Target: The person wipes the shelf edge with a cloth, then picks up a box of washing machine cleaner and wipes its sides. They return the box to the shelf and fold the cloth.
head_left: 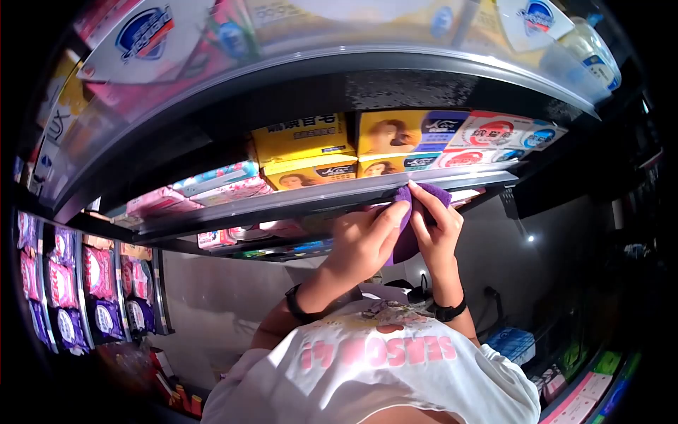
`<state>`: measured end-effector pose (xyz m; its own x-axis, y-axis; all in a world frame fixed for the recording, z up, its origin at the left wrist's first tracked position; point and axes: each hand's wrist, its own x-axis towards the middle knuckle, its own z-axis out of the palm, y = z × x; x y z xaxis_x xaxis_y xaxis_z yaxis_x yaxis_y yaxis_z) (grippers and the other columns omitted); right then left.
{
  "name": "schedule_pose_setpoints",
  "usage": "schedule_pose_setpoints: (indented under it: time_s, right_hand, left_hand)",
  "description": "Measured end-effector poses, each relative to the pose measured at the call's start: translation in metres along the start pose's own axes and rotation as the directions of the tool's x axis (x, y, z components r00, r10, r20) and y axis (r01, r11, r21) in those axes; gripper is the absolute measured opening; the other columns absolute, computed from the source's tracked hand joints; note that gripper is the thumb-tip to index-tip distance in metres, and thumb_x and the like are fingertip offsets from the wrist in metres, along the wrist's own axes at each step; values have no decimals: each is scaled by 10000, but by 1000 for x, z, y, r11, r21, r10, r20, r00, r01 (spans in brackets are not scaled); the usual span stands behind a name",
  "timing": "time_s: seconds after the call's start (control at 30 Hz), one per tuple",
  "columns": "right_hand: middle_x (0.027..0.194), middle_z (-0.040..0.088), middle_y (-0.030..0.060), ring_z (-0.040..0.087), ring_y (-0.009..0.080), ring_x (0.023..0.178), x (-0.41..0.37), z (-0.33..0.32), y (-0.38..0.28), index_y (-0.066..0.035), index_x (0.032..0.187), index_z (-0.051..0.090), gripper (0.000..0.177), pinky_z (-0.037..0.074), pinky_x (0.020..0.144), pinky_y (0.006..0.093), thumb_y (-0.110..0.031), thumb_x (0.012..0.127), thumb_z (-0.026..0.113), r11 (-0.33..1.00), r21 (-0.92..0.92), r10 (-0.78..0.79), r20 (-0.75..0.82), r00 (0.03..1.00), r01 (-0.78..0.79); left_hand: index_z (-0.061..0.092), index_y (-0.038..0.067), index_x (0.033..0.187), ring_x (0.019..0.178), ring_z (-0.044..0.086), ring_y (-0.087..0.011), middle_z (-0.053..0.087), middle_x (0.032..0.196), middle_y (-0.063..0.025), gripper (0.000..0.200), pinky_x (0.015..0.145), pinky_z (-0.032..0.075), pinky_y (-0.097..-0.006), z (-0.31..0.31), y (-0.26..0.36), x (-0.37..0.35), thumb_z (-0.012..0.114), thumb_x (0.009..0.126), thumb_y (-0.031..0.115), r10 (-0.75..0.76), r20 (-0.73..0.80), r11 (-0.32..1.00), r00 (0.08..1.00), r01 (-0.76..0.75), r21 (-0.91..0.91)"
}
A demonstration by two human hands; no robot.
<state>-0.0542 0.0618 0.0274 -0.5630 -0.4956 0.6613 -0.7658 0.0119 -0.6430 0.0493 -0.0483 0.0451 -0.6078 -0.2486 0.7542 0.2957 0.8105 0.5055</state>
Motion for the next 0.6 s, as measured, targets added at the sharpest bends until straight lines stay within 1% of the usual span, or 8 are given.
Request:
schedule_pose_setpoints:
  time_s: [0.1,0.23,0.3,0.33,0.37,0.4,0.5,0.6]
  right_hand:
    - [809,636,130,626,213,682,2,14,-10,-19,1035,634,375,485,638,267,82,674,629,1000,1,-2,39,999,2]
    - [767,634,94,608,232,611,5,42,-18,-80,1075,623,433,467,543,297,-10,650,671,977,-48,-203,109,973,209]
    - [725,622,92,591,238,549,8,49,-32,-82,1072,622,411,464,503,314,-44,665,670,975,-78,-190,206,960,209]
    - [705,612,92,581,241,524,8,54,-34,-84,1078,621,409,464,489,322,-64,672,671,975,-48,-202,217,955,217]
    - [685,601,91,570,244,499,7,61,-35,-86,1084,619,408,465,475,330,-85,679,672,975,-17,-214,225,951,223]
    - [666,586,97,568,240,489,3,71,-34,-89,1096,616,428,465,461,329,-116,675,685,969,-31,-233,236,943,247]
    - [600,547,85,567,209,466,8,84,-49,-70,1107,604,398,452,419,307,-139,717,644,926,-108,-319,288,903,362]
    - [591,523,68,558,185,455,18,69,-51,-63,1115,599,382,454,416,295,-147,742,604,900,-148,-315,429,847,410]
  left_hand:
    - [616,-3,994,695,648,-254,659,843,-140,184,614,501,-305,-18,-10,-10,577,816,-27,-135,-63,987,989,128,-99]
    - [625,53,1088,851,618,-334,627,966,-186,373,765,494,-376,-47,-17,-45,531,757,-93,-132,0,988,991,131,-80]
    - [656,48,1046,880,599,-351,621,962,-198,393,794,479,-383,-58,-14,-56,494,732,-126,-134,55,990,989,131,55]
    - [670,23,1007,884,591,-348,612,976,-203,384,792,475,-372,-62,-12,-66,477,724,-148,-222,30,971,975,219,93]
    - [649,-7,1034,915,589,-342,599,1013,-212,381,814,463,-369,-64,-13,-73,453,740,-149,-244,-45,959,969,248,138]
    - [634,-46,1035,1006,573,-298,592,1073,-195,300,878,425,-341,-66,-6,-78,429,822,-101,-367,-146,914,919,386,129]
    - [602,-24,1109,1004,572,-335,575,1086,-213,378,884,425,-360,-77,-4,-76,396,807,-119,-367,-260,877,893,425,223]
    - [595,-13,1123,1005,575,-323,569,1088,-222,392,884,421,-352,-88,-2,-62,393,805,-121,-401,-162,872,902,430,232]
